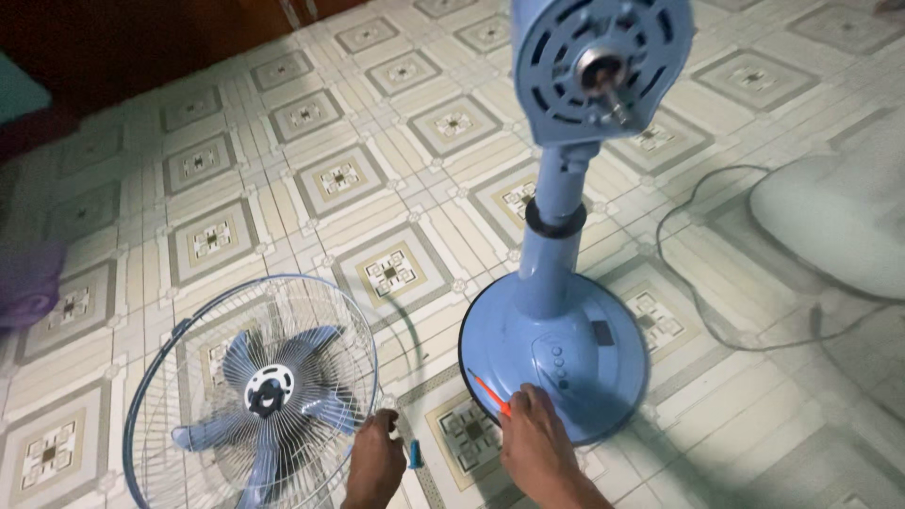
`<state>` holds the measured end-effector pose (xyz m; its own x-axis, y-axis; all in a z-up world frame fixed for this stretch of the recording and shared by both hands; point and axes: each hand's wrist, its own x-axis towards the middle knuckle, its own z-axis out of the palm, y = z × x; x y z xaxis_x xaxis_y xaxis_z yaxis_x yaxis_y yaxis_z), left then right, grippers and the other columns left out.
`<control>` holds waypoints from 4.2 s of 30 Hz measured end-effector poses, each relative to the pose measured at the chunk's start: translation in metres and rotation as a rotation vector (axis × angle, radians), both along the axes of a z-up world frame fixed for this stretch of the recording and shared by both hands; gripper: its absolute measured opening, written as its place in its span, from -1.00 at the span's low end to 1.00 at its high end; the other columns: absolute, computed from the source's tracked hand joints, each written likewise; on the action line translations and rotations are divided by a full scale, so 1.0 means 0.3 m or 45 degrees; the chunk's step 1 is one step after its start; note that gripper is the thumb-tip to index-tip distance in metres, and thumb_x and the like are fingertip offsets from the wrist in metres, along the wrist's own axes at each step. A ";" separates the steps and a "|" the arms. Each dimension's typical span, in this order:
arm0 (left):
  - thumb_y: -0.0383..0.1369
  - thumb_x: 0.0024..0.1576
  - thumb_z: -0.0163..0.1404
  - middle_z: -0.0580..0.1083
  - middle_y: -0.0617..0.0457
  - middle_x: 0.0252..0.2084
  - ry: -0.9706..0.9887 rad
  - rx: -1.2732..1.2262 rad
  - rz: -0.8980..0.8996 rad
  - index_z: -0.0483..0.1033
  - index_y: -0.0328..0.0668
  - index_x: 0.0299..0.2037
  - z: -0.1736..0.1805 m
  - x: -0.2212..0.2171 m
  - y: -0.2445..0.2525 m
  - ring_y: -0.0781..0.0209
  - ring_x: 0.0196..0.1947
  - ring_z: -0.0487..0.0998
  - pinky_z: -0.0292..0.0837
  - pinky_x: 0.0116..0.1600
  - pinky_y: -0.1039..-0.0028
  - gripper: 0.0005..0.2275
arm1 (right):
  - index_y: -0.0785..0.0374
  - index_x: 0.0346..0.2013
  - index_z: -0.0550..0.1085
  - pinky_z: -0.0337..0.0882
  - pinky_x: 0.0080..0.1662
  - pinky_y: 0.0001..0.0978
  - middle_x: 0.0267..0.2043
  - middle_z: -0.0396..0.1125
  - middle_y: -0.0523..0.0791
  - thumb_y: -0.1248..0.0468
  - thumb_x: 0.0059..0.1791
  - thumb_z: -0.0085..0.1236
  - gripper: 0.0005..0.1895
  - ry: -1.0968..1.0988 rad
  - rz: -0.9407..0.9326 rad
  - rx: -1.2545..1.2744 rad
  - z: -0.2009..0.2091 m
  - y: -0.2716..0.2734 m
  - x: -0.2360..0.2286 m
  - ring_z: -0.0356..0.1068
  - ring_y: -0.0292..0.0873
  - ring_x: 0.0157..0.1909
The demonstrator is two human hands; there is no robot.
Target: The person uses an orange screwdriver to loosen and remove the rear motor housing of a blue pedestal fan. They then reposition the fan head and continue to unscrew the central shaft nut while holding the fan steady.
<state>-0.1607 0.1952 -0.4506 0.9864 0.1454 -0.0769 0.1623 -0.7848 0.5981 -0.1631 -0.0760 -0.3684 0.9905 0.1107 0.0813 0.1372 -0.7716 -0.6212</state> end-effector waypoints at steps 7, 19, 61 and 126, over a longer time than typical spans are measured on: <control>-0.52 -0.01 0.13 0.53 -0.26 -0.10 0.199 -0.009 -0.014 0.41 -0.32 0.04 -0.187 0.050 -0.014 -0.21 -0.04 0.57 0.50 0.08 0.16 -0.62 | 0.39 -0.09 0.38 0.33 0.21 -0.01 0.18 0.23 0.26 0.20 -0.04 0.20 -0.64 0.266 0.062 -0.136 -0.387 -0.011 -0.025 0.26 0.28 0.24; -0.56 0.08 -0.09 0.11 -0.23 0.47 0.017 0.551 -0.497 0.10 -0.18 0.44 -0.326 0.438 -0.086 -0.38 0.21 0.32 0.42 0.09 0.15 -0.37 | 0.22 -0.08 0.47 0.38 0.05 0.17 0.11 0.34 0.15 0.09 -0.20 0.31 -0.53 0.537 0.002 -0.530 -0.941 0.000 0.019 0.37 0.27 0.15; -0.22 0.19 0.11 0.51 0.13 -0.42 0.119 -1.864 0.055 0.57 -0.20 -0.26 1.038 0.231 -0.711 0.35 -0.41 0.47 0.47 -0.21 0.50 -0.80 | 0.09 0.18 0.47 0.49 -0.20 0.01 -0.28 0.51 0.11 0.28 -0.03 0.01 -0.54 -0.306 -0.245 0.341 0.835 -0.200 -0.064 0.50 0.22 -0.20; -0.43 0.27 -0.09 0.50 -0.08 -0.43 0.132 -1.941 0.039 0.52 -0.52 -0.27 1.241 0.597 -0.806 0.28 -0.54 0.43 0.39 -0.44 0.55 -0.79 | 0.20 0.38 0.24 0.43 -0.09 0.07 -0.32 0.43 0.19 0.37 -0.02 -0.05 -0.37 -0.332 -0.356 0.303 1.051 -0.181 0.232 0.46 0.24 -0.20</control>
<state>0.0185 -0.0465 -0.0781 0.9656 -0.1137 -0.2338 0.2571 0.5527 0.7928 -0.0936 -0.1303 -0.0531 0.9227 -0.2106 0.3229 0.1192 -0.6408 -0.7584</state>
